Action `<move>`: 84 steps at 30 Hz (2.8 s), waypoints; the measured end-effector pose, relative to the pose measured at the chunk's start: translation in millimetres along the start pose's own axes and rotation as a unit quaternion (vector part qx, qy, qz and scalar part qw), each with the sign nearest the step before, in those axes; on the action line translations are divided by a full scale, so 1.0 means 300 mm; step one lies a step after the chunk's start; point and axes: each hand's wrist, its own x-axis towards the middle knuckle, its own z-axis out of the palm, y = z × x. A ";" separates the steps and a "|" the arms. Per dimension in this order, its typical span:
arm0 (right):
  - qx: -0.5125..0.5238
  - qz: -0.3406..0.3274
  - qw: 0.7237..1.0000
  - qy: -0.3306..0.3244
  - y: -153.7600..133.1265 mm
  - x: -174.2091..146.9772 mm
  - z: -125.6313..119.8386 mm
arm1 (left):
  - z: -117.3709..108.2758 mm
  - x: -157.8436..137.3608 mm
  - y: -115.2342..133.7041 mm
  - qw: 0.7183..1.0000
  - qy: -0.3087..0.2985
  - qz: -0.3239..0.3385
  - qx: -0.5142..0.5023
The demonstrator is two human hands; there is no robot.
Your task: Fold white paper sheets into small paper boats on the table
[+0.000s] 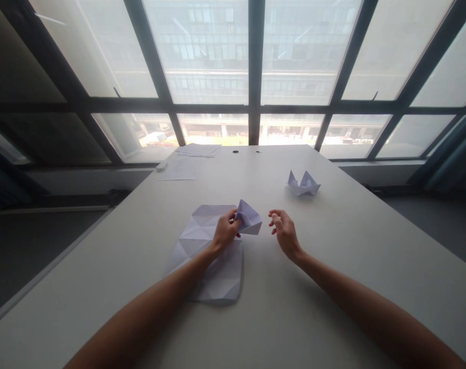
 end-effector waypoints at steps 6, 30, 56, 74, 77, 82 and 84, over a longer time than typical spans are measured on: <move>0.087 0.041 0.985 -0.142 0.003 0.015 -0.010 | 0.013 -0.016 0.003 0.989 -0.143 -0.004 0.035; -0.087 -0.048 0.994 -0.047 0.020 -0.011 0.001 | 0.040 -0.042 0.016 0.962 -0.003 0.241 0.127; -0.068 -0.043 0.988 -0.128 0.039 -0.008 0.005 | 0.018 -0.031 0.015 0.986 -0.065 0.130 -0.079; -0.150 -0.140 0.979 -0.009 -0.019 -0.007 0.010 | 0.048 -0.060 0.003 0.955 -0.107 0.264 0.086; -0.130 -0.119 0.984 -0.010 -0.017 -0.004 0.013 | 0.051 -0.062 0.008 0.948 -0.100 0.283 0.108; -0.064 -0.106 0.992 -0.009 -0.028 -0.004 0.007 | 0.052 -0.065 0.009 0.945 -0.064 0.291 0.134; -0.048 -0.106 0.993 -0.009 -0.037 -0.004 0.004 | 0.053 -0.067 0.008 0.941 -0.054 0.299 0.146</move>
